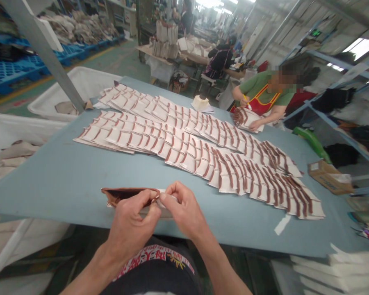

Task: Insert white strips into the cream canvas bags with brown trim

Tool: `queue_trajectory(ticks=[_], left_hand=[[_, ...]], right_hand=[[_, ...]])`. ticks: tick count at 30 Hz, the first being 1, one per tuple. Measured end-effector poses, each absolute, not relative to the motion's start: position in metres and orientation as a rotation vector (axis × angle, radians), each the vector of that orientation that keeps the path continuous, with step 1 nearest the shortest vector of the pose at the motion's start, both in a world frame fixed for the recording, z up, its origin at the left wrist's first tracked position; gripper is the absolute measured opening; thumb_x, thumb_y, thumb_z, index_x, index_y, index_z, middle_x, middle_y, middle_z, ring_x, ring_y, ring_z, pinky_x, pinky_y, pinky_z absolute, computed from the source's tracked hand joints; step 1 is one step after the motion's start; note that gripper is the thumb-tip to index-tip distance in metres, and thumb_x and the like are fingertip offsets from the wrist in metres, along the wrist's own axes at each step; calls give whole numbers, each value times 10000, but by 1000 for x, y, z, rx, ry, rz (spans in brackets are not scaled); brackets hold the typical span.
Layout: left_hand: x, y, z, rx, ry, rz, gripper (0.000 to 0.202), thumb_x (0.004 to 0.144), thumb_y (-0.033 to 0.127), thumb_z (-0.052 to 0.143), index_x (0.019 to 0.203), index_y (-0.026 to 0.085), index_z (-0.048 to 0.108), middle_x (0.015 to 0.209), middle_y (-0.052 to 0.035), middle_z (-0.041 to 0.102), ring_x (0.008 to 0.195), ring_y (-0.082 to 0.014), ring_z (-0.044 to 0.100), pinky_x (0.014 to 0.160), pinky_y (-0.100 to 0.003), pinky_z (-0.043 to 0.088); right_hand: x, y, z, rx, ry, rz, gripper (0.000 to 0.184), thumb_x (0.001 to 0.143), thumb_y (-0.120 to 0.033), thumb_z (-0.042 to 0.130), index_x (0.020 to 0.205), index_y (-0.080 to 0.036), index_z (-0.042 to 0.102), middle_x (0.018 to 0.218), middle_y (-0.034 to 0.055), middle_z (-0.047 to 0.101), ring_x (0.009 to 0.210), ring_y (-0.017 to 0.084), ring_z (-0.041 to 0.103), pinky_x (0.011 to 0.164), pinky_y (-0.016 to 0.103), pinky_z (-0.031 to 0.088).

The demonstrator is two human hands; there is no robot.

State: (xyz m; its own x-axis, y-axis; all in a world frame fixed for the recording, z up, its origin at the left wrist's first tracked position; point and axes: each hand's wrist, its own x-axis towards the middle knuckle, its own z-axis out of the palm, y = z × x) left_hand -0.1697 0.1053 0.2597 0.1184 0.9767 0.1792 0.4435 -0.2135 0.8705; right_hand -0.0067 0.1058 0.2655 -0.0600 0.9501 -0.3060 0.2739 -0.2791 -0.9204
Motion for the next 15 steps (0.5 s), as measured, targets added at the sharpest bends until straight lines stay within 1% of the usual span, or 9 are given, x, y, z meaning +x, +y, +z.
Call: queue_trajectory(ticks=[2,4,6,8,9,11,13,15], left_hand=[[-173,108,260,1751,1357,990,244,867,273,482,701,226,654,628,44,687,567,-155,624,596,-268,441],[-177,112,264,1748,1306,906,242,862,264,451,657,241,578,590,50,623,545,-155,578,547,-265,413],[-180,117,269,1747,1237,810,236,860,267,428,640,255,514,582,51,577,549,-158,552,526,-263,408],[-183,122,276,1757,1168,730,228,866,288,415,648,261,477,602,50,544,566,-160,537,534,-268,418],[-183,124,279,1763,1143,701,229,872,302,408,651,263,459,617,48,529,579,-162,531,548,-273,425],[-184,127,285,1776,1114,655,243,893,327,395,664,264,442,656,39,519,623,-172,536,594,-289,444],[-185,131,288,1785,1100,617,255,913,337,388,677,262,449,692,29,533,663,-183,546,634,-306,452],[-186,133,290,1797,1089,578,251,918,333,401,687,257,460,709,24,549,676,-188,547,645,-315,443]], right_hand=[[-3,111,258,-1469,-1329,1579,401,903,-628,636,818,-252,526,675,-62,477,600,135,412,560,254,334],[1,116,253,-1374,-1379,1692,508,916,-733,620,796,-252,508,662,-66,452,576,126,392,529,250,330],[3,119,251,-1314,-1462,1692,579,926,-796,590,751,-255,481,643,-65,435,561,123,385,517,253,327],[3,121,251,-1249,-1552,1634,601,962,-801,536,717,-262,436,632,-67,398,561,122,366,522,258,318],[2,122,251,-1223,-1595,1580,595,989,-781,501,708,-264,414,634,-66,383,569,124,358,532,261,316],[1,122,252,-1192,-1674,1439,544,1048,-683,454,706,-266,382,639,-64,367,584,128,352,561,271,311],[2,123,252,-1180,-1749,1286,469,1075,-550,458,712,-264,378,635,-62,374,587,133,362,593,287,301],[6,123,253,-1167,-1818,1151,407,1054,-454,503,712,-262,393,625,-58,394,585,140,376,618,303,302]])
